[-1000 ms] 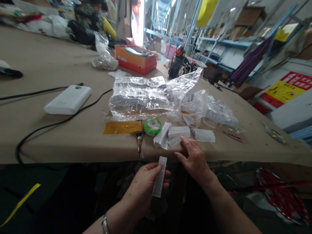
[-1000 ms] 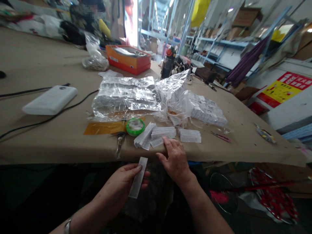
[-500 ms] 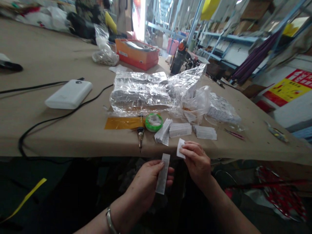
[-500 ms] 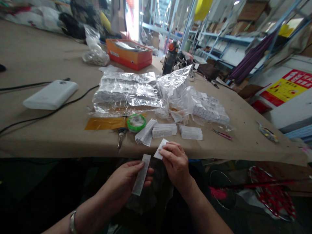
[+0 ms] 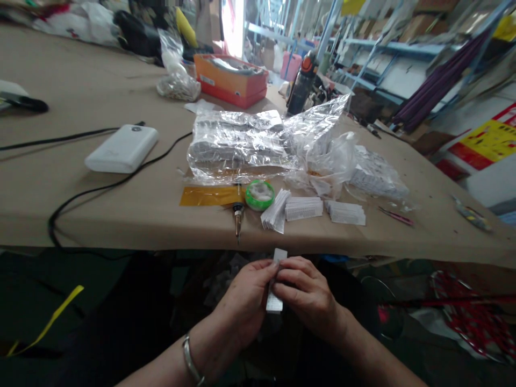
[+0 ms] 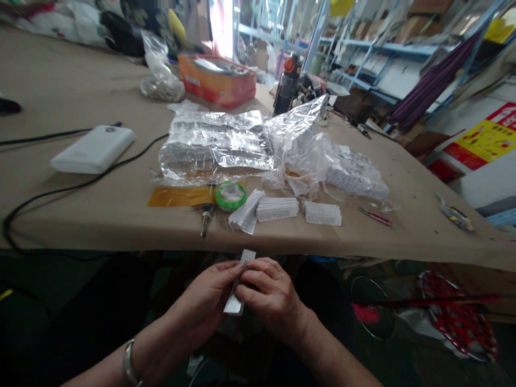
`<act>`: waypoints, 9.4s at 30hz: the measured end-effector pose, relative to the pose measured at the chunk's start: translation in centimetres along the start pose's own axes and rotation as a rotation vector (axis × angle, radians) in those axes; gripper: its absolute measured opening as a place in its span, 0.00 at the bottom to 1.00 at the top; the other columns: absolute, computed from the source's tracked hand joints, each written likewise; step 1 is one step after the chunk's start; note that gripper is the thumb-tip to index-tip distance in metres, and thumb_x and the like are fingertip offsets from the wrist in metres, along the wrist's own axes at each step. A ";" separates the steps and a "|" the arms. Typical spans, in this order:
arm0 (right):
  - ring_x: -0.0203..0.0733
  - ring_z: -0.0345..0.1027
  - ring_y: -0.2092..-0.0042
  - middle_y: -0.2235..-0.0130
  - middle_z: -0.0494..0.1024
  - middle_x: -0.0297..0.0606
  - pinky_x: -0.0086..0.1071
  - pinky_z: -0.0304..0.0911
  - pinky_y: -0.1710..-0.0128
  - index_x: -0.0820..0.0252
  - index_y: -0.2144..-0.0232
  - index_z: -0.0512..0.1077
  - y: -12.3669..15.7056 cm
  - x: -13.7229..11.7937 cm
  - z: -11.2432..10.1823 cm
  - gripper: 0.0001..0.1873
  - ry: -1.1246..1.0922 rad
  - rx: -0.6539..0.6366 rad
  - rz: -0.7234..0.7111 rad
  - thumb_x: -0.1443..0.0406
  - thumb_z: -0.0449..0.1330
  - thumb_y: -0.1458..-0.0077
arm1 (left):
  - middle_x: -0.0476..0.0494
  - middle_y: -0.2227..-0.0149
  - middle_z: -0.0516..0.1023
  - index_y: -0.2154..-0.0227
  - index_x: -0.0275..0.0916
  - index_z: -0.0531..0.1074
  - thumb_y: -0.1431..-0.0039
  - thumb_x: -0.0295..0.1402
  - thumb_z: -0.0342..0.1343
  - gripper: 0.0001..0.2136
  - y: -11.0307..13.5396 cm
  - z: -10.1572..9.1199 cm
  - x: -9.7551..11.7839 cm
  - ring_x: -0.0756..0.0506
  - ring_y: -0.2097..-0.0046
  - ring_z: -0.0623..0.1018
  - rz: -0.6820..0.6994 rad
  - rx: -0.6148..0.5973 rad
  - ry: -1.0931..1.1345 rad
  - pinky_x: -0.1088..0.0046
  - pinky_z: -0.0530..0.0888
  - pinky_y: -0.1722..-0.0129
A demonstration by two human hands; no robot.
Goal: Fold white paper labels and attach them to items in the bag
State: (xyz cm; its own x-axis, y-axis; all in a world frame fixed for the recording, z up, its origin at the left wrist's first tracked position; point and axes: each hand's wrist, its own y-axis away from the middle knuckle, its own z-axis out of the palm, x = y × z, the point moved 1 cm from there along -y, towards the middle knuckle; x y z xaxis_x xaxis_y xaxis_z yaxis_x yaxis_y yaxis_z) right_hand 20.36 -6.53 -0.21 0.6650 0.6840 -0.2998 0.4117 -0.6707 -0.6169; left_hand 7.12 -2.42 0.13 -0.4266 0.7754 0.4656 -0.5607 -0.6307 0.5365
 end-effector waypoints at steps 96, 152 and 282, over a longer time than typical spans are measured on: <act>0.48 0.66 0.49 0.57 0.76 0.42 0.47 0.57 0.45 0.59 0.57 0.69 -0.1 -3.0 1.4 0.12 -0.027 -0.121 0.140 0.67 0.57 0.45 | 0.45 0.77 0.76 0.75 0.30 0.74 0.49 0.23 0.57 0.03 1.4 -1.5 -0.2 0.54 0.75 0.73 0.110 0.165 -0.007 0.82 0.68 0.75; 0.41 0.69 0.59 0.60 0.74 0.39 0.35 0.65 0.57 0.57 0.52 0.67 -2.5 -1.6 2.2 0.15 -0.561 -0.059 0.700 0.63 0.56 0.43 | 0.51 0.79 0.68 0.72 0.35 0.68 0.43 0.36 0.54 0.09 3.7 -3.7 0.9 0.53 0.78 0.69 -0.023 -0.092 -0.219 0.79 0.65 0.78; 0.46 0.67 0.50 0.60 0.77 0.41 0.45 0.64 0.50 0.57 0.63 0.72 -1.4 2.9 -1.9 0.08 0.048 0.123 0.101 0.72 0.56 0.44 | 0.39 0.73 0.78 0.68 0.30 0.73 0.49 0.25 0.58 0.05 0.1 -0.1 1.3 0.49 0.75 0.76 0.026 0.161 -0.154 0.74 0.73 0.73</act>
State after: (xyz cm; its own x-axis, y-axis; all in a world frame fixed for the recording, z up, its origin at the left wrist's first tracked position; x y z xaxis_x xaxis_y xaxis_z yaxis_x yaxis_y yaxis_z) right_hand 22.87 -4.11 1.16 0.7295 0.5985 -0.3311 0.2642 -0.6931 -0.6707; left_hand 6.45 -1.42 0.72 -0.3191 0.7522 0.5765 -0.4250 -0.6573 0.6223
